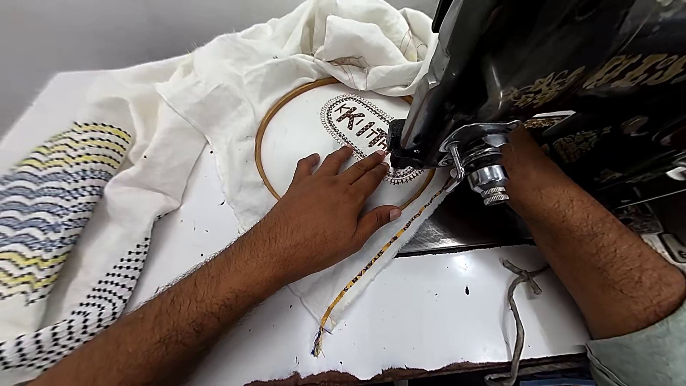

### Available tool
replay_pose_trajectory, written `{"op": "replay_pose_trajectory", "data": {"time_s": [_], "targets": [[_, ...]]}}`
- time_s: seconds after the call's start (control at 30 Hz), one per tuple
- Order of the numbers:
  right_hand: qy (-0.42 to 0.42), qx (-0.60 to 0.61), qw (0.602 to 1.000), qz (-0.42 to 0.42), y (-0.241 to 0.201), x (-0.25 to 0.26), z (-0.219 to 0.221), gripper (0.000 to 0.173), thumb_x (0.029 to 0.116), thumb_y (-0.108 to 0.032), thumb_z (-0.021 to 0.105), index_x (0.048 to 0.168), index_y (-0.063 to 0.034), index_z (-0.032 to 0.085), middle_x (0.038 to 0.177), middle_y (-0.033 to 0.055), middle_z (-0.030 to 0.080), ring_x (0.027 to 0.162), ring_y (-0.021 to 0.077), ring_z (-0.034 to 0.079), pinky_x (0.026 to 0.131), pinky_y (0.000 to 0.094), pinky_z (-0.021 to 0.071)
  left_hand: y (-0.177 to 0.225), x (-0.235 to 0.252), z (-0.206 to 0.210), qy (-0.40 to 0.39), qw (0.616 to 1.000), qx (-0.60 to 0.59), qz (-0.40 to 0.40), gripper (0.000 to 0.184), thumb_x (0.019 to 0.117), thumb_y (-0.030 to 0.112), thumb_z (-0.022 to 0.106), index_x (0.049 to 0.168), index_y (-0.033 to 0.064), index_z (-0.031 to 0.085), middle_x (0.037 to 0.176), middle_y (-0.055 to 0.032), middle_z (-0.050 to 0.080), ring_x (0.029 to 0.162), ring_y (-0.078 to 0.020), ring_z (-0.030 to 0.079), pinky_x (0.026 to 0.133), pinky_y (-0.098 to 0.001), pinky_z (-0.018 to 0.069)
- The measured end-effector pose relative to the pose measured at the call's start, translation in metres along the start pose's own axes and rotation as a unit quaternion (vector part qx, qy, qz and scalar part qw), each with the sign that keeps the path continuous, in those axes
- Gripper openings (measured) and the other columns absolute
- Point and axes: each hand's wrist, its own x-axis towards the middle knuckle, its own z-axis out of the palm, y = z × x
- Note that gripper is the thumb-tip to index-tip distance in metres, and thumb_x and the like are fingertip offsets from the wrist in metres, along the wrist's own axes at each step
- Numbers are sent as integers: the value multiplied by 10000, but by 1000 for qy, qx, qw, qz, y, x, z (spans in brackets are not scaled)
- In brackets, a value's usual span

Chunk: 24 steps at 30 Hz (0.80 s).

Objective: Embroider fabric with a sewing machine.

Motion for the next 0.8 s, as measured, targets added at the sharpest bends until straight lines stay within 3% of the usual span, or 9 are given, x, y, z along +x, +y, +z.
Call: {"op": "replay_pose_trajectory", "data": {"time_s": [0.2, 0.4, 0.67, 0.8], "targets": [[-5, -12, 1000, -16, 6, -3, 2, 273, 955, -50, 633, 1107, 177, 628, 1149, 383, 626, 1135, 475, 598, 986, 543, 425, 0, -1, 0, -2, 1000, 0, -1, 685, 1057, 624, 277, 1495, 173, 549, 1600, -11, 464, 1510, -337, 360, 1146, -657, 287], [52, -15, 994, -94, 17, -4, 9, 242, 946, -82, 619, 1040, 139, 651, 1054, 343, 659, 1042, 437, 641, 914, 521, 464, 1, -1, -1, -4, 1000, 2, 2, 686, 1058, 621, 273, 1504, 174, 538, 1599, -5, 466, 1511, -338, 357, 1137, -660, 300], [31, -27, 996, -73, 15, -4, 7, 237, 950, -74, 621, 1025, 149, 645, 1044, 348, 655, 1032, 439, 637, 906, 522, 460, 1, -2, -1, -4, 1000, 2, 2, 702, 1049, 641, 274, 1501, 176, 543, 1592, -9, 475, 1502, -338, 372, 1138, -660, 298], [23, 5, 999, -40, 9, -6, 5, 249, 954, -57, 623, 1063, 167, 638, 1087, 359, 648, 1069, 429, 624, 941, 508, 442, 1, -2, -3, 5, 1000, 7, 10, 725, 1034, 663, 298, 1477, 157, 570, 1561, -33, 512, 1453, -343, 433, 1090, -610, 354]]}}
